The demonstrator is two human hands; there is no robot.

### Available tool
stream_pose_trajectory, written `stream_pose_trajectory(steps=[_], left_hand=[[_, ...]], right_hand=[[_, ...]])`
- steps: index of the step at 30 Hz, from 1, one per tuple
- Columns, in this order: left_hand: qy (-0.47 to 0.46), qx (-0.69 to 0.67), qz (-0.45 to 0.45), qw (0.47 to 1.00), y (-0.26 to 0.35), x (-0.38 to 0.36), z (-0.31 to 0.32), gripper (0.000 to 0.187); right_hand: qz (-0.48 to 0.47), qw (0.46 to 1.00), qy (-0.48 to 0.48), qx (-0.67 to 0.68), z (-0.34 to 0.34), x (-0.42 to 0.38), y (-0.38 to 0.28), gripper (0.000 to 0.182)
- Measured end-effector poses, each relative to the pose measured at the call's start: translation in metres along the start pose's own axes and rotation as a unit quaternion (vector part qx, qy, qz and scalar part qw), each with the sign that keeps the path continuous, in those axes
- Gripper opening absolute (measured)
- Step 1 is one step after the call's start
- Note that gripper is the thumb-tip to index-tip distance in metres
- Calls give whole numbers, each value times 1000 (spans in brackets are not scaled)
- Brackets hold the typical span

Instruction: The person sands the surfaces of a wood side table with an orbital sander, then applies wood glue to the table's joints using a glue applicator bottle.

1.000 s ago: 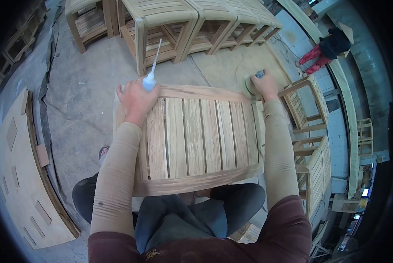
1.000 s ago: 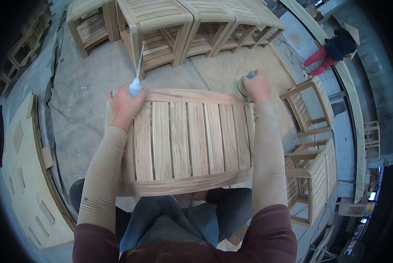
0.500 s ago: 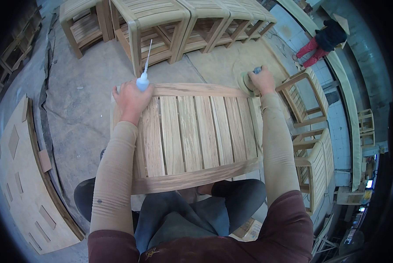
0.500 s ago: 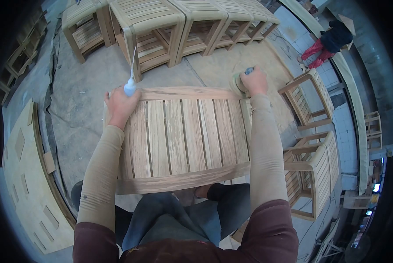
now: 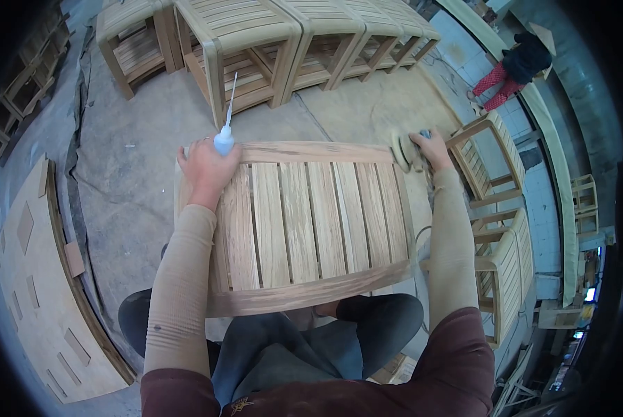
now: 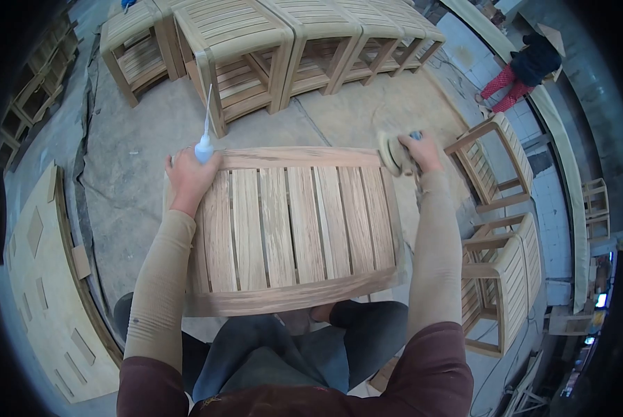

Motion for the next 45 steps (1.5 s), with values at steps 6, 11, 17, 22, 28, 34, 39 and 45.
stream_pose_trajectory(steps=[6,11,17,22,28,34,39,45], left_hand=[[10,8,2,1000,2,0,-1,39],[29,15,-1,999,2,-1,-3,39],[-6,12,-5,1000,3,0,-3,45],[-24,16,-1,1000,4,0,-4,52],[-1,-21,-1,1000,-3,-4,-6,48],[52,-198,-3,979,-18,-8,-13,52],[86,-310,-46,946,-33,-8,-11,49],[25,-148,24,988,-12,-6,-7,46]], right_hand=[[151,932,-157,288,28,-9,84,33],[154,920,-144,329,34,-19,80,31],[-11,997,-40,65,-2,-23,6,50],[-104,974,37,-199,14,-54,-83,61],[-133,979,-11,-153,96,-104,-187,51],[-179,980,-33,-83,150,-174,-281,44],[-183,980,-49,-63,137,-172,-272,40],[-81,990,5,-112,81,-117,-185,45]])
Point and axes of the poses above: each hand's wrist, its own x-axis towards the middle knuckle, its own z-axis out of the palm, y = z × x, the point moved 5 cm from there along x, towards the middle knuckle, and after that the axes turned 2 degrees about -y, right-handed, at the moved point
